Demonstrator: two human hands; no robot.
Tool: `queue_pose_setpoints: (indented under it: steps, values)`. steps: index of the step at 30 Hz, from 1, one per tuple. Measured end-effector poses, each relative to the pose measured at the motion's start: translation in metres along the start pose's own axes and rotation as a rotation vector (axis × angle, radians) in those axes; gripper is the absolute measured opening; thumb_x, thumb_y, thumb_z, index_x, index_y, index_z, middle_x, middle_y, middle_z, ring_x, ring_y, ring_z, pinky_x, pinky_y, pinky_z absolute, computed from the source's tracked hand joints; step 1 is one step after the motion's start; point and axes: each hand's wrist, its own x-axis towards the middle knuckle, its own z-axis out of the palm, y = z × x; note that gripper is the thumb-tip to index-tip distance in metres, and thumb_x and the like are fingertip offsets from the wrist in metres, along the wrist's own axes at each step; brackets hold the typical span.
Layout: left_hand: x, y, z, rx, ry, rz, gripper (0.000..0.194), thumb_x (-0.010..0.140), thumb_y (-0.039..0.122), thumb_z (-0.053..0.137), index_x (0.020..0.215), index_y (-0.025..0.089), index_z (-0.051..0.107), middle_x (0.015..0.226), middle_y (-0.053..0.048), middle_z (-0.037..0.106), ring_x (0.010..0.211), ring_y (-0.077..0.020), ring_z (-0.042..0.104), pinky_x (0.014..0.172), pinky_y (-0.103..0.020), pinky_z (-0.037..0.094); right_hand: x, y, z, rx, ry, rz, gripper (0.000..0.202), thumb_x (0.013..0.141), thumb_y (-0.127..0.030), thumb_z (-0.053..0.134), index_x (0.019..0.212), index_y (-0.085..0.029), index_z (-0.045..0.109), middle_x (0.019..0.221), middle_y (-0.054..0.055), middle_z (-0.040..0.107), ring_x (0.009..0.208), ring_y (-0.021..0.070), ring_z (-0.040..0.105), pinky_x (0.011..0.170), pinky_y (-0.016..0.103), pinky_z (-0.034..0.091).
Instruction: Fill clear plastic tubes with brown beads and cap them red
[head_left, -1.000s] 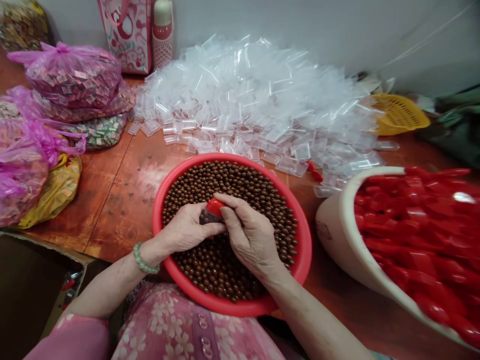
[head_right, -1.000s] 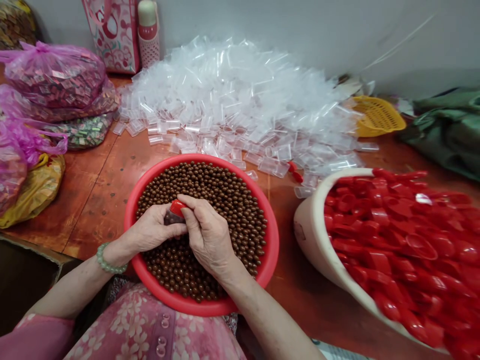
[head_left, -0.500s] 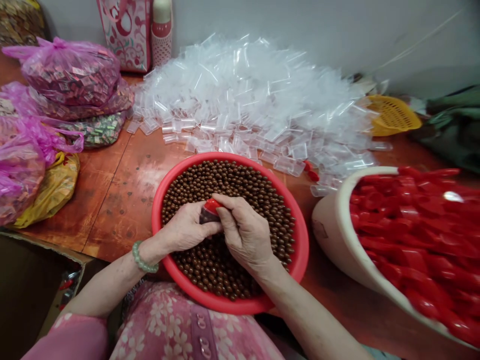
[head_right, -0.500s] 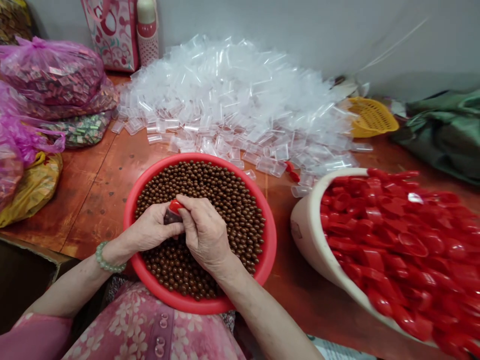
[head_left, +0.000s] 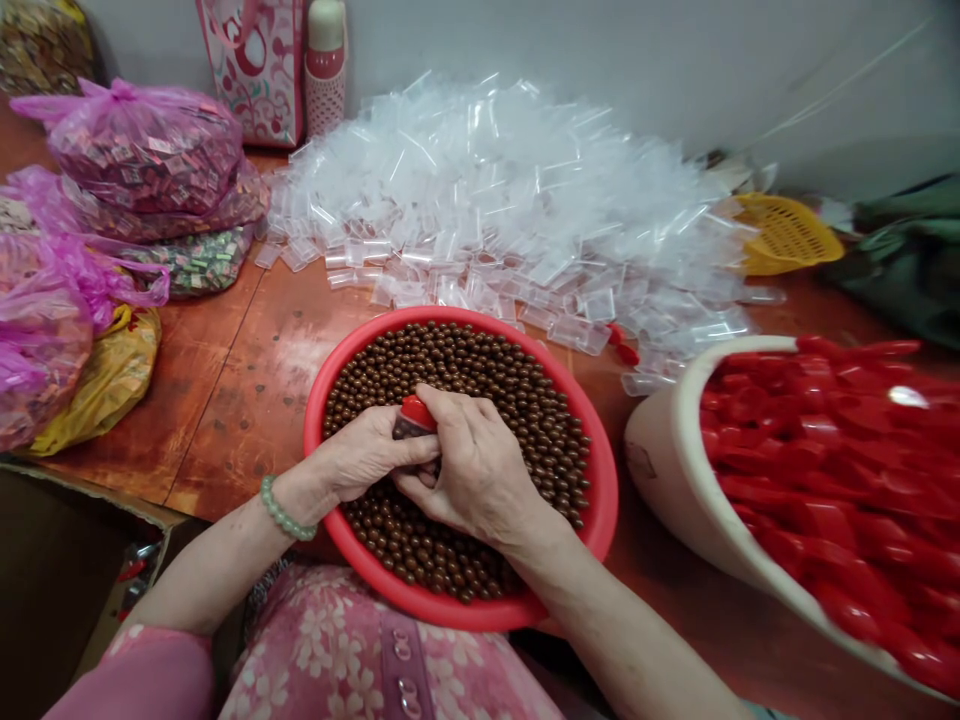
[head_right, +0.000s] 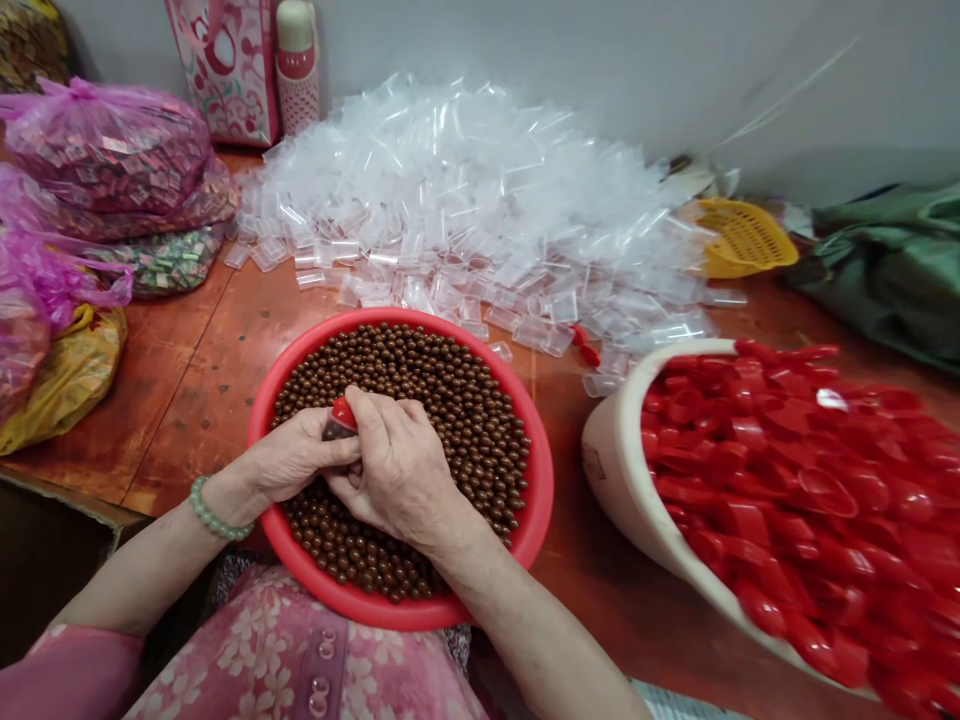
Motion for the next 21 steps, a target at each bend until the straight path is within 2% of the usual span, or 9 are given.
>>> queue_pose_setpoints:
  steps: [6, 11, 14, 17, 19, 21]
  values:
    - [-0.001, -0.003, 0.002, -0.037, -0.038, -0.020, 0.047, 0.057, 0.048, 0.086, 0.070, 0.011, 0.060, 0.062, 0.002, 0.058, 0.058, -0.0080, 0.053, 0.061, -0.024, 0.042, -0.001, 0.001, -0.001, -0.021, 0.108, -0.084, 0.067, 0.080, -0.034, 0.057, 0.138, -0.008, 0.035, 0.099, 0.016, 0.067, 0.086, 0.0286, 0.063, 0.075, 0.043, 0.047]
    - [-0.003, 0.000, 0.001, -0.006, -0.064, -0.031, 0.049, 0.057, 0.050, 0.086, 0.064, 0.010, 0.059, 0.058, 0.002, 0.057, 0.055, -0.0076, 0.051, 0.057, -0.023, 0.041, -0.002, 0.001, -0.001, -0.017, 0.104, -0.085, 0.069, 0.081, -0.036, 0.056, 0.140, -0.010, 0.033, 0.096, 0.014, 0.068, 0.082, 0.0278, 0.064, 0.077, 0.044, 0.046]
    - [-0.004, 0.002, -0.001, -0.041, -0.060, -0.011, 0.045, 0.060, 0.049, 0.084, 0.070, 0.011, 0.062, 0.062, -0.001, 0.061, 0.057, -0.0095, 0.055, 0.058, -0.023, 0.043, -0.001, -0.002, -0.004, -0.029, 0.074, -0.066, 0.071, 0.084, -0.033, 0.057, 0.144, -0.008, 0.029, 0.103, 0.018, 0.069, 0.091, 0.0297, 0.065, 0.078, 0.044, 0.048]
    - [-0.011, 0.001, 0.001, -0.147, 0.030, -0.028, 0.046, 0.068, 0.059, 0.072, 0.073, 0.014, 0.062, 0.063, -0.002, 0.062, 0.056, -0.0127, 0.057, 0.056, -0.026, 0.046, 0.000, -0.010, -0.009, -0.025, 0.002, -0.092, 0.075, 0.088, -0.032, 0.057, 0.148, -0.002, 0.022, 0.124, 0.026, 0.062, 0.109, 0.0333, 0.062, 0.082, 0.046, 0.050]
    - [-0.023, -0.001, 0.004, -0.157, 0.136, -0.015, 0.054, 0.075, 0.068, 0.058, 0.064, 0.015, 0.058, 0.056, -0.003, 0.058, 0.051, -0.0125, 0.053, 0.051, -0.026, 0.042, 0.000, -0.017, -0.012, 0.015, -0.065, -0.154, 0.077, 0.090, -0.035, 0.056, 0.149, 0.000, 0.020, 0.132, 0.029, 0.057, 0.113, 0.0338, 0.060, 0.084, 0.047, 0.051]
    - [-0.041, -0.004, 0.006, -0.105, 0.242, 0.078, 0.053, 0.081, 0.064, 0.052, 0.061, 0.015, 0.057, 0.050, -0.001, 0.052, 0.047, -0.0108, 0.047, 0.049, -0.026, 0.037, -0.002, -0.023, -0.017, 0.081, -0.117, -0.219, 0.075, 0.091, -0.036, 0.056, 0.148, 0.000, 0.023, 0.133, 0.028, 0.056, 0.112, 0.0324, 0.061, 0.085, 0.047, 0.052]
